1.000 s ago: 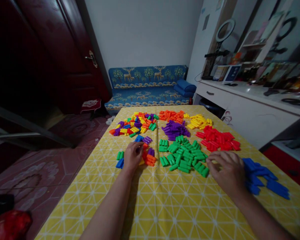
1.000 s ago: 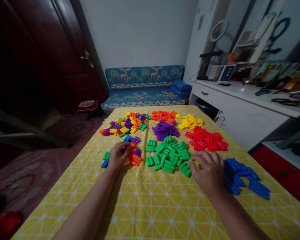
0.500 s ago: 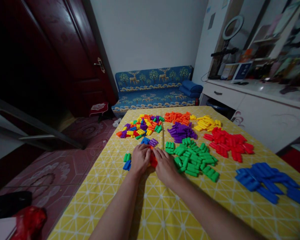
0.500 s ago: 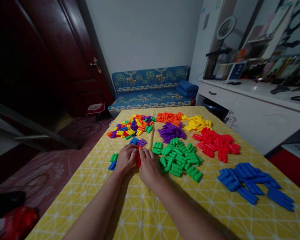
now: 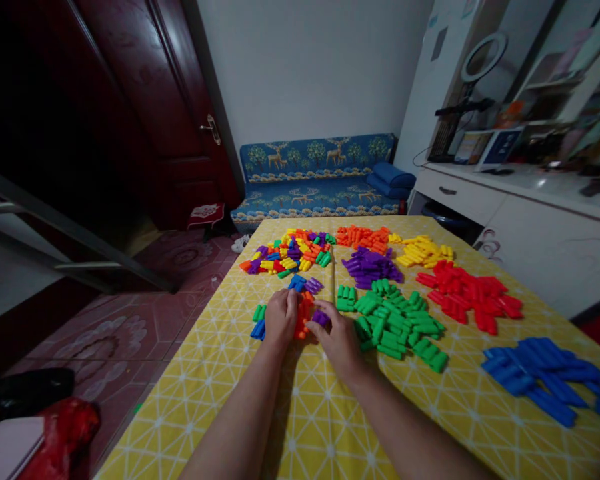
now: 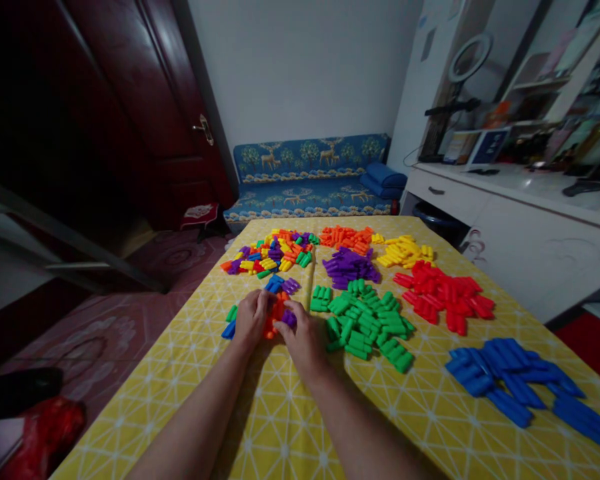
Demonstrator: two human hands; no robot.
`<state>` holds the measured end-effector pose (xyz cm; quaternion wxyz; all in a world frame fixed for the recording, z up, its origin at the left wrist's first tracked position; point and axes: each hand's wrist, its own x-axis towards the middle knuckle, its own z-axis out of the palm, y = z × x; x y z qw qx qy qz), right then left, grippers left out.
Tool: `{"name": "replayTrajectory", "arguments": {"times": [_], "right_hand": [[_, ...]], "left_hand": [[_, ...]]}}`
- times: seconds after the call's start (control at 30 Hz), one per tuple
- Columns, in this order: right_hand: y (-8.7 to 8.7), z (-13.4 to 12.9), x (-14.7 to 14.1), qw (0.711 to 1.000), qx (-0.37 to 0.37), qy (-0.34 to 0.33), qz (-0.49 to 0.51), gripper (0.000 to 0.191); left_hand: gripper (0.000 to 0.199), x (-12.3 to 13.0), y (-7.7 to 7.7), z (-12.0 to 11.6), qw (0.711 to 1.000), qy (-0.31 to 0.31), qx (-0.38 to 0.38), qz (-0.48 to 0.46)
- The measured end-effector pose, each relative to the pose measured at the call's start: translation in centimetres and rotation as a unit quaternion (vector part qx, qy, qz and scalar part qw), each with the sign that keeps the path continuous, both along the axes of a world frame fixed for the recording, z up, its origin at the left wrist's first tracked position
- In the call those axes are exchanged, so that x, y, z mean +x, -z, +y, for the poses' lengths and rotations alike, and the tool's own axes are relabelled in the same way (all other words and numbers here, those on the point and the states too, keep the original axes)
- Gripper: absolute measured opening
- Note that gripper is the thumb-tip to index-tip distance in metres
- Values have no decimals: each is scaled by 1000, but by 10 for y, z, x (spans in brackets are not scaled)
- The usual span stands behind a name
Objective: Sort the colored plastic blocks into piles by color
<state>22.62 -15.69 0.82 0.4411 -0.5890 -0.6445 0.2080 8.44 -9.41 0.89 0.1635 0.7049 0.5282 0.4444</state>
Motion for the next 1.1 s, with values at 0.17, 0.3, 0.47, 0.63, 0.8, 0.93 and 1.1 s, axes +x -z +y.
{"name": "replayTrajectory", "arguments": {"times": [0.17, 0.3, 0.47, 0.63, 0.8, 0.93, 1.1], "right_hand": [[-10, -5, -1, 998, 23, -7, 50, 22], [-31, 17, 21, 993, 103, -13, -64, 17], [-54, 86, 79, 976, 61, 74, -195, 19], [-62, 136, 124, 963, -14, 170, -208, 25], [-64, 146, 141, 950, -48, 195, -238, 26], [-62, 137, 132, 941, -45, 206, -266, 26], [-53, 116, 82, 953, -12, 49, -300, 31]], "left_hand": [[40, -1, 4, 4, 999, -20, 15, -36], [22, 0, 2, 5, 999, -33, 33, -25], [17, 1, 5, 6, 999, -25, 41, -4], [19, 1, 10, 9, 998, -18, 52, -6], [22, 2, 14, 11, 998, -24, 50, 8], [24, 2, 15, 11, 999, -24, 40, 25], [25, 1, 15, 11, 998, -22, 37, 51]]}}
